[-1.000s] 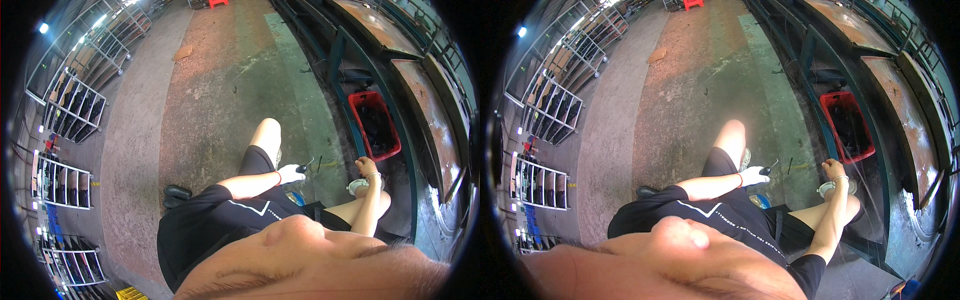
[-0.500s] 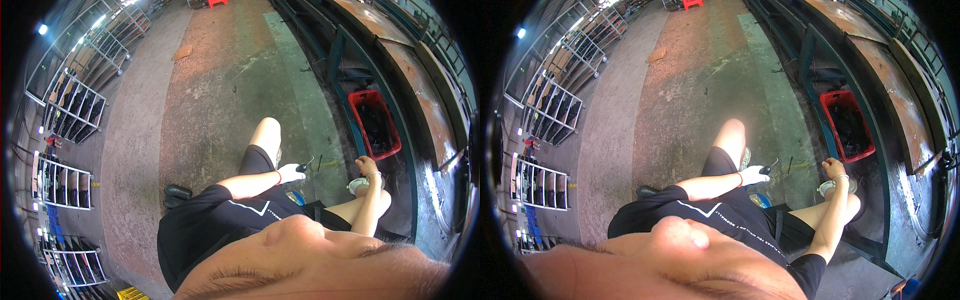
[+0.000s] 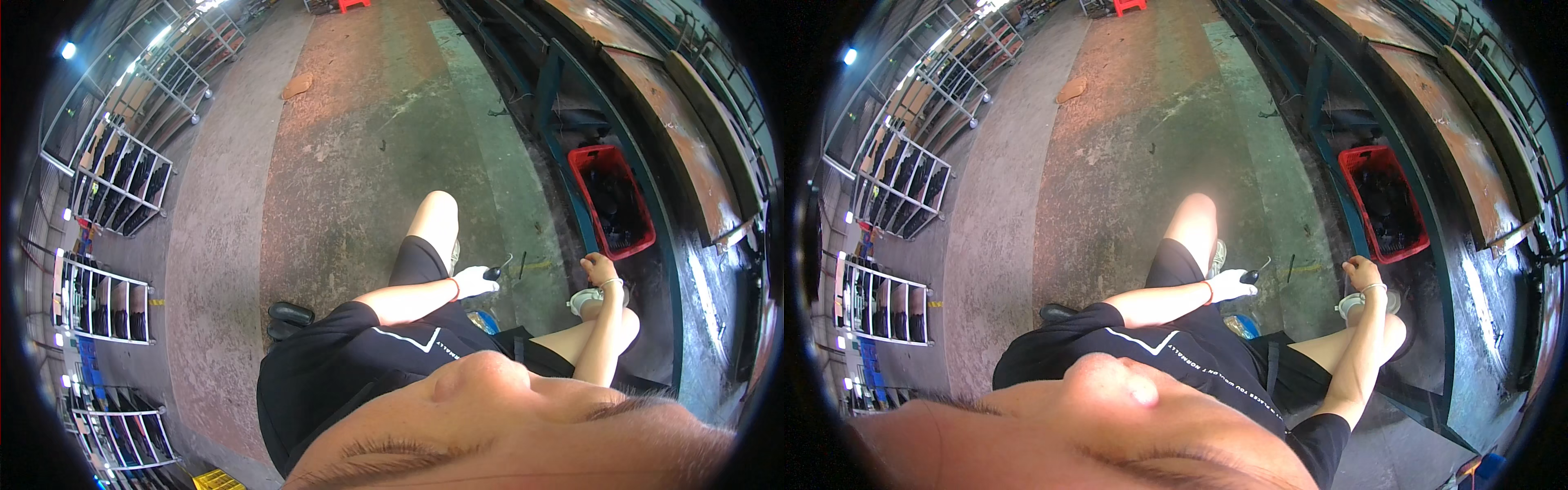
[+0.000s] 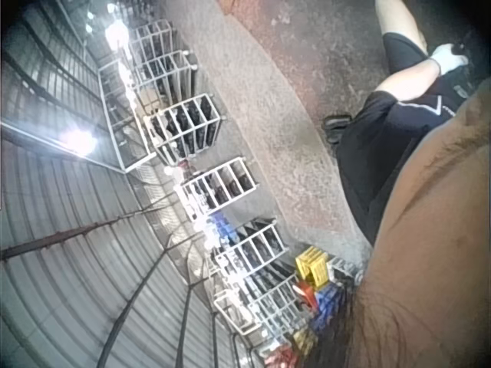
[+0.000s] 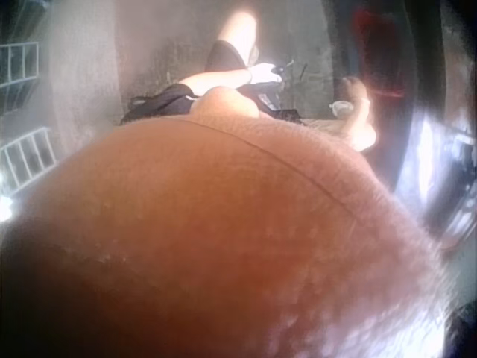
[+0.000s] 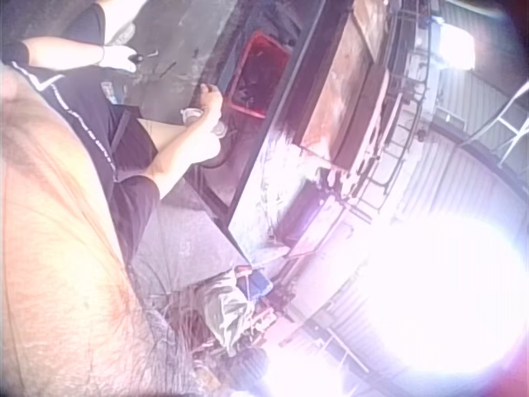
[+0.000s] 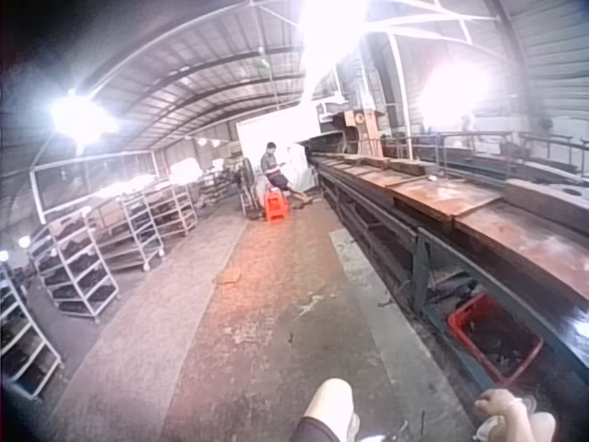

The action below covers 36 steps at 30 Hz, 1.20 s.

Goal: The person walks to a workstation and sits down holding a hand tool. They take a shoe sole from a bin, work on it with the tool, and place it onto the machine table.

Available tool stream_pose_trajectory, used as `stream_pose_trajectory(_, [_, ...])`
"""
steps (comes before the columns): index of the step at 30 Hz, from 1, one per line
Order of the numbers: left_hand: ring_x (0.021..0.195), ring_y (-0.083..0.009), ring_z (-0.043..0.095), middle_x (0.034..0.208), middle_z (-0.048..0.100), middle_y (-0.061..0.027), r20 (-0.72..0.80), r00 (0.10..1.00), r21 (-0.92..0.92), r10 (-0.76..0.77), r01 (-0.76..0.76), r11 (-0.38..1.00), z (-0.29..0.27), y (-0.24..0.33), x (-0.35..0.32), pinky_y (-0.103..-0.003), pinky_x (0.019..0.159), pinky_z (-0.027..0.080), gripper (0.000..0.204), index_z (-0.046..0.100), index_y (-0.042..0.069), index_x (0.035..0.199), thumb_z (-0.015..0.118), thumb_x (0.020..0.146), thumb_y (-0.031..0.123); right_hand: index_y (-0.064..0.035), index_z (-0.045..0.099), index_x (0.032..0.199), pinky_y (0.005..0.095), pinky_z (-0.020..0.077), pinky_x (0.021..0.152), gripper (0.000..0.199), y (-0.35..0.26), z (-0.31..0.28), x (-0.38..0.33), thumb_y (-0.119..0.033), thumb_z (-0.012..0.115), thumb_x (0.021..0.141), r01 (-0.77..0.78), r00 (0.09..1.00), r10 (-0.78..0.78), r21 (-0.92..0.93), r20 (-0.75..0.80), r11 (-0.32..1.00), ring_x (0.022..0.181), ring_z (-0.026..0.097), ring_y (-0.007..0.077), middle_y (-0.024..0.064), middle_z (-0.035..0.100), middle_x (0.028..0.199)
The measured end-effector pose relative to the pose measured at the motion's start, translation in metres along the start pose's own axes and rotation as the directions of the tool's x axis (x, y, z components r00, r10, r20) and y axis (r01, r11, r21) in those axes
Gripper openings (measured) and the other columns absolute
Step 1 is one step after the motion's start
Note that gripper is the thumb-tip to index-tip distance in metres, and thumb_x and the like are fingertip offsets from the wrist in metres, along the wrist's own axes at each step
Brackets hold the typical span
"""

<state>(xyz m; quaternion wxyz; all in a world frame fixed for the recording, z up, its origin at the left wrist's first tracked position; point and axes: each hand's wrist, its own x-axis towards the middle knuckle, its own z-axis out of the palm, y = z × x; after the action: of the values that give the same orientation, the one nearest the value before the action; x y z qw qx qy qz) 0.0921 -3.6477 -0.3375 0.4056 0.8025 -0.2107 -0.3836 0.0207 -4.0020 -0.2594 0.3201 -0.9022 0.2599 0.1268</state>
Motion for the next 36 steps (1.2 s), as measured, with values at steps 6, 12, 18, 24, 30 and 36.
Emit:
stream_pose_trajectory(6, [0.065, -0.0109, 0.048, 0.073, 0.055, -0.0010, -0.003, 1.000, -0.040, 0.018, -0.018, 0.999, 0.000, 0.003, -0.002, -0.028, 0.059, 0.041, 0.036, 0.058, 0.007, 0.095, 0.071, 0.076, 0.034, -0.0008, 0.064, 0.105, 0.0306, 0.0502, 0.055, 0.033, 0.018, 0.009, 0.012, -0.026, 0.063, 0.084, 0.137, 0.987, -0.140, -0.044, -0.078, 0.990, 0.053, 0.061, 0.0163, 0.0109, 0.065, 0.069])
stream_pose_trajectory(12, [0.065, -0.0107, 0.048, 0.072, 0.055, -0.0010, -0.008, 1.000, -0.019, 0.014, -0.014, 1.000, 0.000, 0.002, 0.000, -0.028, 0.058, 0.041, 0.034, 0.058, 0.007, 0.095, 0.071, 0.076, 0.032, -0.0004, 0.063, 0.106, 0.0301, 0.0501, 0.054, 0.034, 0.022, 0.009, 0.014, -0.026, 0.063, 0.084, 0.119, 0.990, -0.121, -0.033, -0.077, 0.992, 0.053, 0.061, 0.0160, 0.0109, 0.065, 0.069])
stream_pose_trajectory(18, [0.064, -0.0105, 0.048, 0.072, 0.055, -0.0009, -0.010, 1.000, -0.020, 0.014, -0.015, 1.000, 0.000, 0.002, -0.001, -0.028, 0.058, 0.040, 0.033, 0.058, 0.007, 0.094, 0.071, 0.077, 0.031, -0.0030, 0.066, 0.101, 0.0354, 0.0521, 0.069, 0.033, 0.012, 0.006, 0.007, -0.029, 0.064, 0.081, 0.060, 0.997, -0.060, -0.008, -0.052, 0.998, 0.067, 0.067, 0.0269, 0.0186, 0.068, 0.085])
stream_pose_trajectory(24, [0.064, -0.0097, 0.048, 0.071, 0.055, -0.0004, -0.015, 1.000, -0.034, 0.027, -0.027, 0.999, 0.003, -0.003, 0.002, -0.027, 0.057, 0.040, 0.032, 0.058, 0.007, 0.094, 0.071, 0.077, 0.031, -0.0004, 0.063, 0.106, 0.0299, 0.0500, 0.054, 0.034, 0.010, 0.004, 0.005, -0.026, 0.063, 0.083, 0.091, 0.994, -0.092, -0.009, -0.060, 0.996, 0.052, 0.061, 0.0158, 0.0103, 0.065, 0.068])
stream_pose_trajectory(30, [0.064, -0.0096, 0.048, 0.071, 0.055, -0.0001, -0.010, 1.000, -0.047, 0.028, -0.028, 0.998, 0.002, -0.002, 0.001, -0.027, 0.057, 0.040, 0.032, 0.058, 0.007, 0.092, 0.071, 0.077, 0.031, -0.0030, 0.066, 0.100, 0.0348, 0.0521, 0.067, 0.032, 0.005, 0.002, 0.002, -0.029, 0.064, 0.081, 0.038, 0.998, -0.038, -0.003, -0.049, 0.999, 0.063, 0.067, 0.0248, 0.0172, 0.068, 0.081])
stream_pose_trajectory(36, [0.065, -0.0105, 0.049, 0.072, 0.056, -0.0006, -0.025, 0.999, -0.023, 0.022, -0.022, 0.999, 0.002, -0.001, 0.001, -0.028, 0.059, 0.041, 0.033, 0.058, 0.007, 0.092, 0.071, 0.077, 0.033, -0.0033, 0.066, 0.100, 0.0356, 0.0521, 0.071, 0.033, 0.007, 0.002, 0.003, -0.029, 0.064, 0.081, 0.035, 0.998, -0.035, -0.005, -0.043, 0.999, 0.070, 0.067, 0.0270, 0.0176, 0.068, 0.084])
